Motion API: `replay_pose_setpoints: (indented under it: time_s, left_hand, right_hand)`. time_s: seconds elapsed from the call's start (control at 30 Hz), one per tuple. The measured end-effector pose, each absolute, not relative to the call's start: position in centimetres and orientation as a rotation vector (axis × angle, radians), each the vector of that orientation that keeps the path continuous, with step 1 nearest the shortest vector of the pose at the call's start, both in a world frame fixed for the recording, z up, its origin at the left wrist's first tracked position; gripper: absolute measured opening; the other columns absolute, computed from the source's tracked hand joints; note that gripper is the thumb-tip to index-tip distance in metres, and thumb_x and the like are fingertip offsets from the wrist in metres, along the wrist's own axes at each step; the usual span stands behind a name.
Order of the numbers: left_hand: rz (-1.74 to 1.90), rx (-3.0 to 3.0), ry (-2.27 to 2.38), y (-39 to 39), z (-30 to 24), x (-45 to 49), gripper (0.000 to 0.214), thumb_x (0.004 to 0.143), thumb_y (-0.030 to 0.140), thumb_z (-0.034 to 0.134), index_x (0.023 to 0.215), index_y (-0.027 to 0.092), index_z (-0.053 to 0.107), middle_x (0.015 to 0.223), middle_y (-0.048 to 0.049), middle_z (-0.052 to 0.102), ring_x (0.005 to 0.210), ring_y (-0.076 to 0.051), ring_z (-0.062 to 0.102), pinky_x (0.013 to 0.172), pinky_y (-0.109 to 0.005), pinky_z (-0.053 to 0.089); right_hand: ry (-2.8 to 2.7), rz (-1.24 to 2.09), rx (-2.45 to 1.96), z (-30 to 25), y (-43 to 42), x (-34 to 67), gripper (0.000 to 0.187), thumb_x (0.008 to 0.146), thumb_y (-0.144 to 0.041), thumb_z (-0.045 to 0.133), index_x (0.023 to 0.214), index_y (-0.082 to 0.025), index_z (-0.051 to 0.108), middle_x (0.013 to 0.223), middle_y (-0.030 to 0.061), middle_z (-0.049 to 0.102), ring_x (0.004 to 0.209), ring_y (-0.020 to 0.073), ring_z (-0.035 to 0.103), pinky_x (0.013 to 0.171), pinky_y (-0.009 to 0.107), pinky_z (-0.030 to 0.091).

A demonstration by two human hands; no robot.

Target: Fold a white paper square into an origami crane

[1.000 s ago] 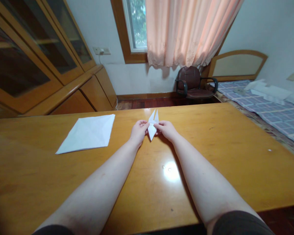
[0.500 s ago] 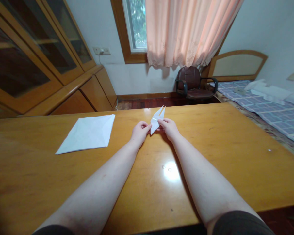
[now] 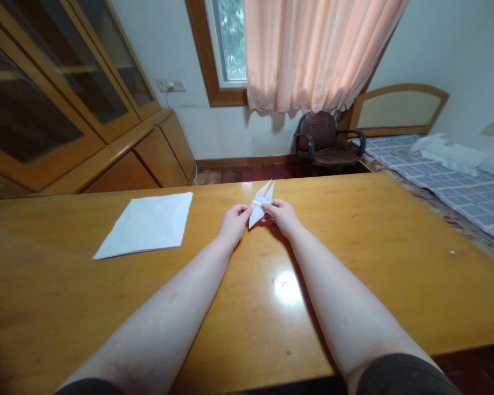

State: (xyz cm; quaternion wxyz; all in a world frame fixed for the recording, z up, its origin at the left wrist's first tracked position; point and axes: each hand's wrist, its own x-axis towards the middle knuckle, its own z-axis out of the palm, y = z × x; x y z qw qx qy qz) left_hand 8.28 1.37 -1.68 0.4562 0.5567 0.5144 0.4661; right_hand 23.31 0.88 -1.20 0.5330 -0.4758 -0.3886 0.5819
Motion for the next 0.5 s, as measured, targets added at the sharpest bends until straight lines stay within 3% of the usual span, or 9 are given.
replay_pose_setpoints:
  time_s: [0.5]
  left_hand:
    - [1.151,1.297,1.225,1.61,-2.29,8.29,0.016,0.072,0.031,0.058,0.067,0.016,0.062,0.058,0.0021,0.057,0.055,-0.011,0.049,0.054,-0.022,0.037]
  right_hand:
    - [-0.979,1.369,-1.169,-0.94,0.73,23.18,0.02,0.065,-0.029,0.076,0.07,-0.013,0.063,0.057,0.003,0.064,0.047,0.0107,0.057,0.046,0.021,0.051]
